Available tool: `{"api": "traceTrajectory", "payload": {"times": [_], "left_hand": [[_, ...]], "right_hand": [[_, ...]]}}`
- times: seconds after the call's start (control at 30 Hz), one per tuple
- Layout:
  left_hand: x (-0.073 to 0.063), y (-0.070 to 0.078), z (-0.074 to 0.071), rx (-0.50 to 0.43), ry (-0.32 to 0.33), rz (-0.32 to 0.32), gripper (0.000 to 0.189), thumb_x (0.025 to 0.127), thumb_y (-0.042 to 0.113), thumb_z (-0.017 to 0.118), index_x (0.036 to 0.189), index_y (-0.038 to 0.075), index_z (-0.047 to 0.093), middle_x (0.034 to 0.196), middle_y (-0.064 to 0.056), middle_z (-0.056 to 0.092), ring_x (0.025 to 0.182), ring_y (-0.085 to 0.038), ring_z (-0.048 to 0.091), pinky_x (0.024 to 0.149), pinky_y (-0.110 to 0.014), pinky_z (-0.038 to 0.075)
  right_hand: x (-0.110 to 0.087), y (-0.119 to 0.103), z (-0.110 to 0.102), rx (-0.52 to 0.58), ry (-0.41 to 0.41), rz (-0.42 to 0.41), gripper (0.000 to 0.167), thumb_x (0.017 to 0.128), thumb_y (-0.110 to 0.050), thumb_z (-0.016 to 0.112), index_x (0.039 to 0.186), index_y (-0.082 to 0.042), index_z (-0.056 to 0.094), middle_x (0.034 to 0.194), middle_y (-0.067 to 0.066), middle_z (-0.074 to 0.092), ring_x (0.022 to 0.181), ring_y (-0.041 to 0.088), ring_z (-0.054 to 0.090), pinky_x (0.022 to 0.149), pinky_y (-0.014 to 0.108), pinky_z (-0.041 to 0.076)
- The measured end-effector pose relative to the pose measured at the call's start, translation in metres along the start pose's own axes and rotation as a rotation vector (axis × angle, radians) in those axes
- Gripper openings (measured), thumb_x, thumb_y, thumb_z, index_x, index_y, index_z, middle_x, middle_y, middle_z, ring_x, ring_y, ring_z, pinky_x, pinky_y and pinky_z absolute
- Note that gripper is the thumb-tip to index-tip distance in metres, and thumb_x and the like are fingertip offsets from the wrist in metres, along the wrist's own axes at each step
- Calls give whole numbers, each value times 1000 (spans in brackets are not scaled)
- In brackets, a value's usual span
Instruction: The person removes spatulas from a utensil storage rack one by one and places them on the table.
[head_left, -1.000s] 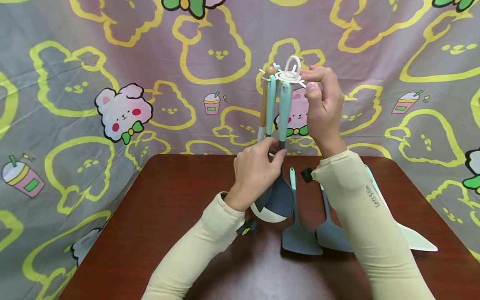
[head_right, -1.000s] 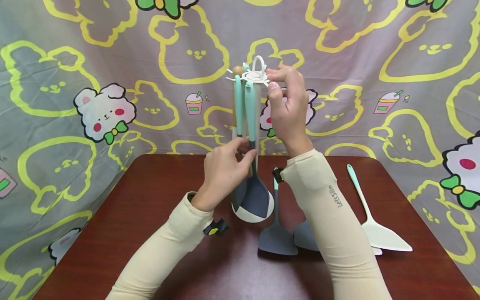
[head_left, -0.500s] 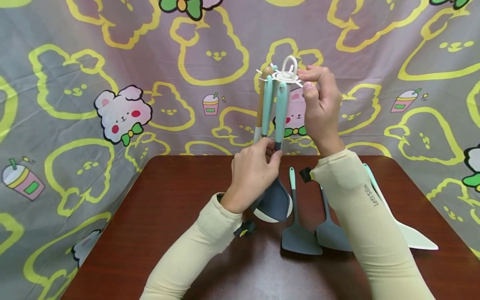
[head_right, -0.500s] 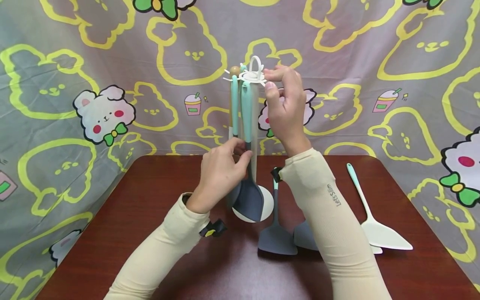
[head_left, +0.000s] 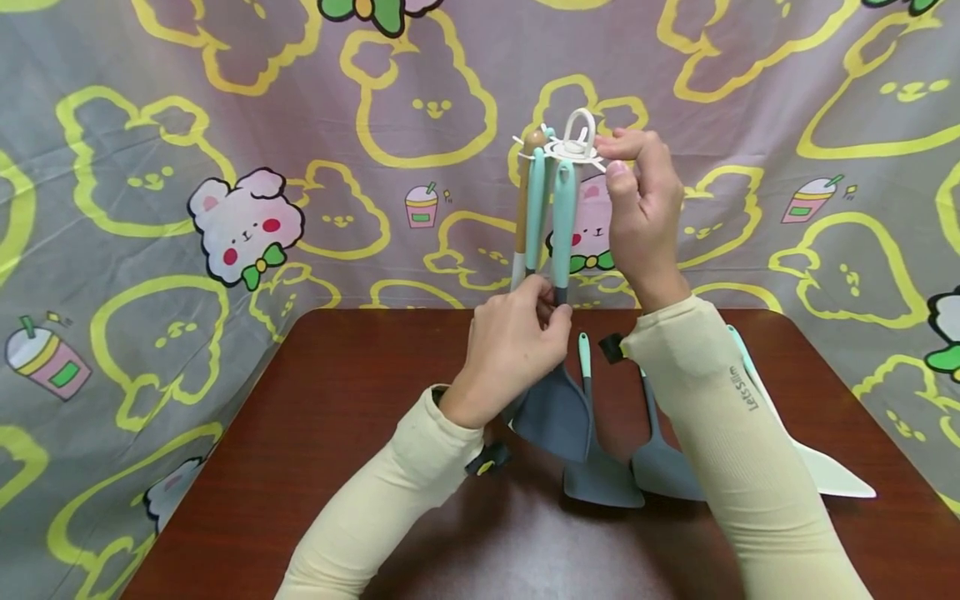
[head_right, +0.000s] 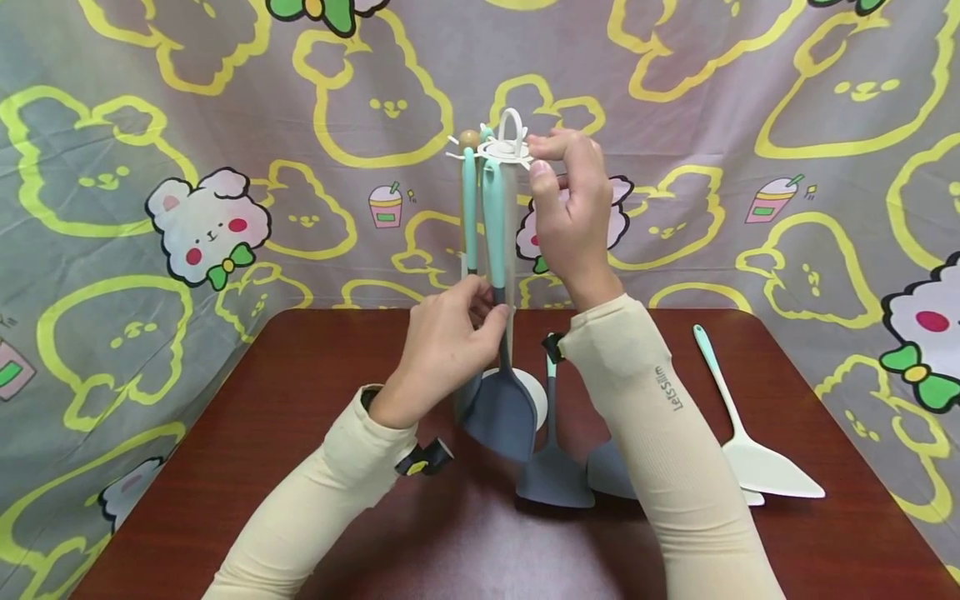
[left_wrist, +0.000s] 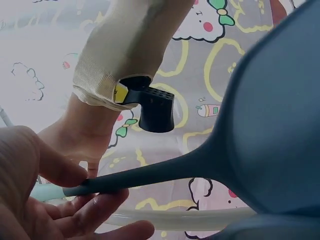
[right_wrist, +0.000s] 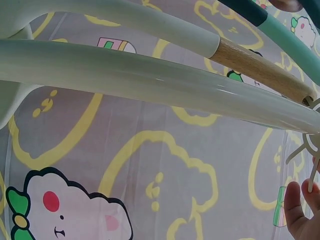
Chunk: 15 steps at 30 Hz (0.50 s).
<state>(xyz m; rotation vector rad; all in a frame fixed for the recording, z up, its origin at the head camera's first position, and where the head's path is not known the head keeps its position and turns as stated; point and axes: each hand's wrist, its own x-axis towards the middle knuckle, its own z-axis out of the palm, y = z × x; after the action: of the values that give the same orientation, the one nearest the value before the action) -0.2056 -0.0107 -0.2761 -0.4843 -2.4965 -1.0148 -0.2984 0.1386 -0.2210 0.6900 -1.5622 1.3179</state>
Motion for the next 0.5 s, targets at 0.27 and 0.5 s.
{"api": "traceTrajectory", "payload": {"times": [0.27, 0.5], "left_hand": [[1, 0, 1, -9, 4, 12, 13, 93, 27, 60, 95, 15, 64, 78, 6, 68, 55, -7, 56, 47, -24, 44], [0, -2, 4, -25, 8, 8, 14, 93, 28, 59, 95, 15, 64, 78, 6, 69, 61, -7, 58, 53, -25, 45]], "right_hand": [[0, 1, -1, 3, 5, 9, 48, 85, -31, 46, 101, 11, 62, 112, 25, 67, 120, 14, 58, 111, 30, 41], [0, 1, -1, 11, 0, 7, 48, 85, -30, 46, 101, 12, 62, 112, 26, 67, 120, 15, 58, 111, 30, 41]]}}
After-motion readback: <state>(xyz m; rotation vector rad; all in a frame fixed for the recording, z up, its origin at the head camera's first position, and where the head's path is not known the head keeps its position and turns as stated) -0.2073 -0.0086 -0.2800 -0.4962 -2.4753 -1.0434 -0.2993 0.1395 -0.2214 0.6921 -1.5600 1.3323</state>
